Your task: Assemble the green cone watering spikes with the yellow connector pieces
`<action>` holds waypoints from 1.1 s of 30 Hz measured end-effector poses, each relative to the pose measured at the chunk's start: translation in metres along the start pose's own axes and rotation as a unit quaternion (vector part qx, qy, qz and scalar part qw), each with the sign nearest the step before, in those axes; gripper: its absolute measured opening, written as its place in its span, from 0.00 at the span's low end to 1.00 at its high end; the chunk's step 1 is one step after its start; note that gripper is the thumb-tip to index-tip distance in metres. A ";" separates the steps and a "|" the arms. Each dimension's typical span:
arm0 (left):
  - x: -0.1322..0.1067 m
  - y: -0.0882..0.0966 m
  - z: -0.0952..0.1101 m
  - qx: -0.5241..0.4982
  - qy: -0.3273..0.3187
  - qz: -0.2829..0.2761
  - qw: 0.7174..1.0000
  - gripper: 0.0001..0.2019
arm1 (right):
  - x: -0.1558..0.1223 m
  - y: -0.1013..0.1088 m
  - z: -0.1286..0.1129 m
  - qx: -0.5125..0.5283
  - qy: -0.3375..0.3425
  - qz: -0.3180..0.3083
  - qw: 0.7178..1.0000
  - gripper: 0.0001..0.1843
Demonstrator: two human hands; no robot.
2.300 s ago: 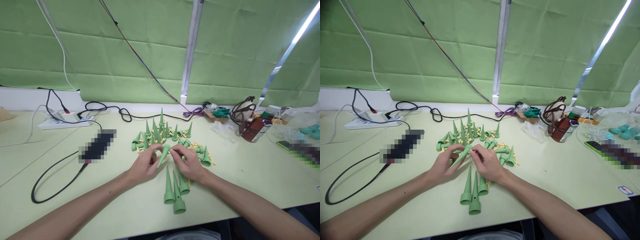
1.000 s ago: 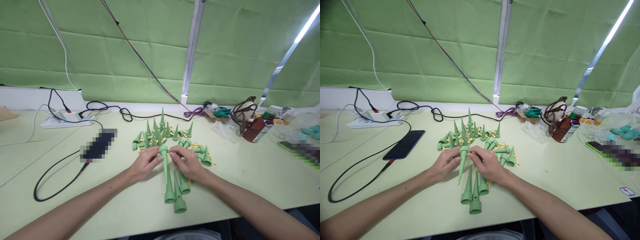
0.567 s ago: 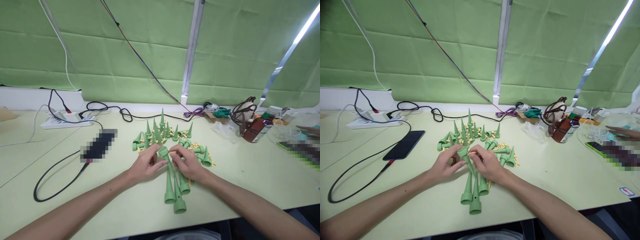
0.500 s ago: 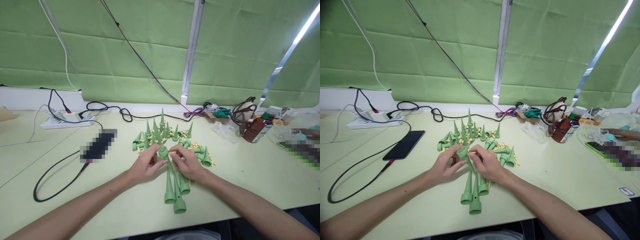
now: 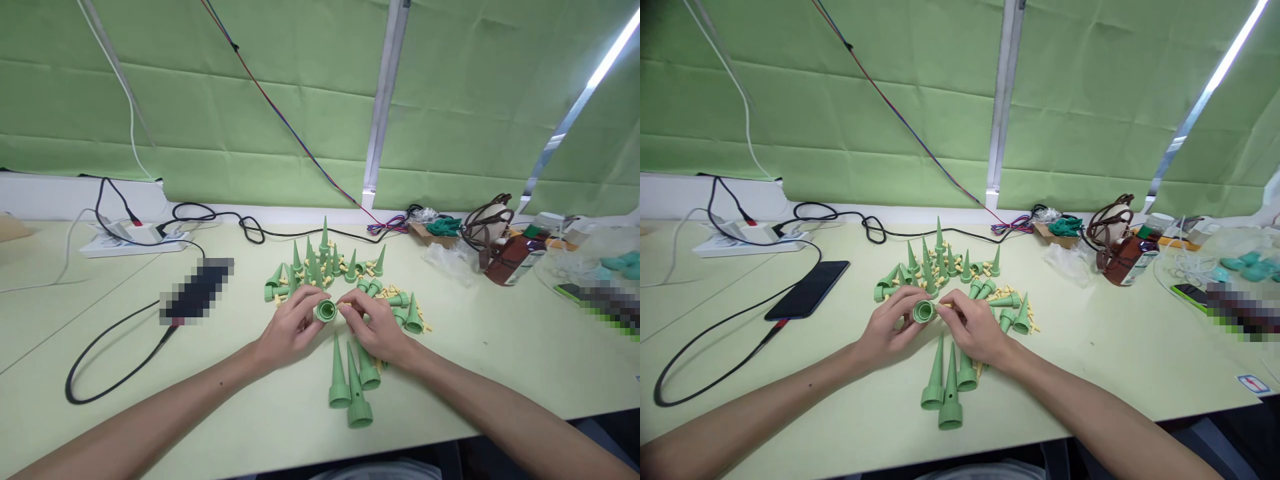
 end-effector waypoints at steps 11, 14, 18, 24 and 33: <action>0.000 0.000 0.013 0.059 -0.084 -0.005 0.995 0.23 | 0.000 -0.004 -0.004 -0.042 0.026 -0.004 0.999 0.21; -0.001 -0.002 0.015 0.060 -0.097 -0.012 0.993 0.23 | 0.000 -0.004 -0.006 -0.046 0.036 -0.008 0.998 0.21; -0.002 -0.004 0.010 0.047 -0.079 -0.021 0.996 0.19 | 0.000 -0.005 -0.007 -0.039 0.040 -0.012 0.998 0.21; -0.003 -0.005 -0.001 0.020 -0.024 -0.017 0.999 0.10 | 0.000 -0.004 -0.006 -0.036 0.030 -0.007 0.999 0.21; 0.003 -0.003 -0.003 -0.005 0.006 -0.019 1.000 0.12 | 0.000 0.004 -0.011 -0.025 0.040 0.016 0.999 0.18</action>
Point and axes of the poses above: each hand's wrist, its own x-axis towards the middle knuckle, its own y-axis out of the back of the hand, z = x × y, the point moved 9 cm from there along x, towards the middle knuckle, and after that the axes turned 2 degrees about -x, right-handed, at the moved point
